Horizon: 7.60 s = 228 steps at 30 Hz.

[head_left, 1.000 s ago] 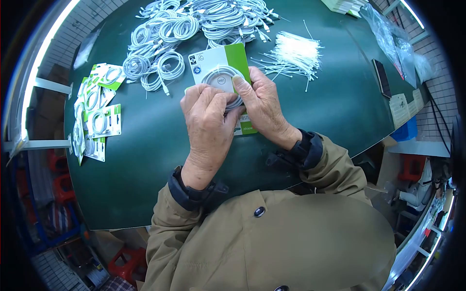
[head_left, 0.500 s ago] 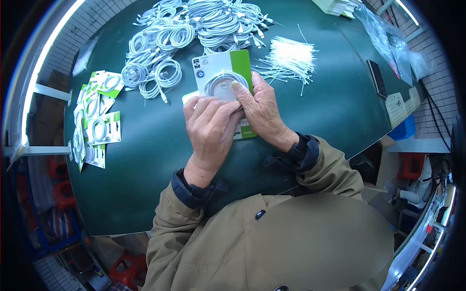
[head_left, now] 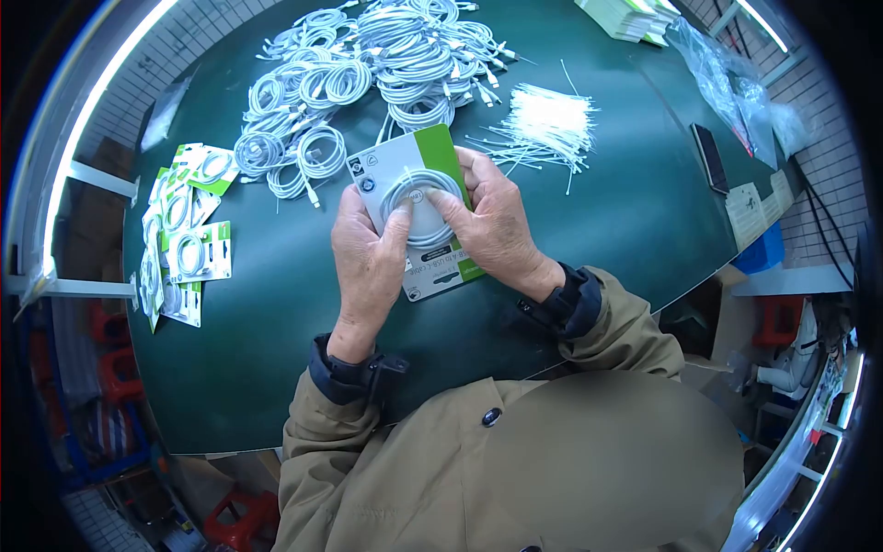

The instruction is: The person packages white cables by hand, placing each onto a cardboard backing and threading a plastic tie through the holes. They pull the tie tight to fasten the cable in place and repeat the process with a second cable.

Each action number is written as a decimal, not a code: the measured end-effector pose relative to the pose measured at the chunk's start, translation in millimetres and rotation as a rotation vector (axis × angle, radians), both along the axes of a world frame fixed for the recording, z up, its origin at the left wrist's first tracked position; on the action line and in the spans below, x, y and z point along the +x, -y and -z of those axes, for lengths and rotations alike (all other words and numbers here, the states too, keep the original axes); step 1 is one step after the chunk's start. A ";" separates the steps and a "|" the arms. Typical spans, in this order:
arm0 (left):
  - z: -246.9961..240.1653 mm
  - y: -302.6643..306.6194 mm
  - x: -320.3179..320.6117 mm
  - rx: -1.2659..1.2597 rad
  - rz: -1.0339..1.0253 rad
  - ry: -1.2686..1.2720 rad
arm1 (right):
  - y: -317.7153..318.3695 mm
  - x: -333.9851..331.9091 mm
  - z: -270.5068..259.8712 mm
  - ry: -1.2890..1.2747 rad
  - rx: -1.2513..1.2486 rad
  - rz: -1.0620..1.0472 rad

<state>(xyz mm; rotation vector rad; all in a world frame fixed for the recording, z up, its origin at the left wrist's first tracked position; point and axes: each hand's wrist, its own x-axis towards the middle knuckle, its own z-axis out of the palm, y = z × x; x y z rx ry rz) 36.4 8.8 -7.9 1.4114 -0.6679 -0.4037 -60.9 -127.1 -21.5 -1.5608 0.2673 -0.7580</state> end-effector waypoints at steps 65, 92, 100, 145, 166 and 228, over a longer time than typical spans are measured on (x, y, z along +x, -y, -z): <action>-31.7 -108.7 81.2 -0.320 -0.323 -0.345 | 2.7 -9.6 3.8 -0.074 0.172 -0.145; 43.6 -22.9 183.7 0.616 -0.139 1.233 | -7.6 -10.9 -2.1 -0.258 -0.040 -0.237; -12.9 -8.3 159.9 0.267 -0.339 0.895 | -10.8 -12.1 0.8 -0.248 -0.024 -0.274; 30.5 -20.9 12.1 -0.413 0.119 -0.979 | -1.2 -9.3 16.3 -0.209 0.493 -0.433; -0.9 -42.7 18.6 0.108 0.210 -0.629 | 7.6 -16.0 -0.2 -0.406 0.266 -0.819; -22.3 -16.5 -21.2 0.077 0.080 0.696 | 35.0 -19.5 -24.2 -0.041 0.681 -0.582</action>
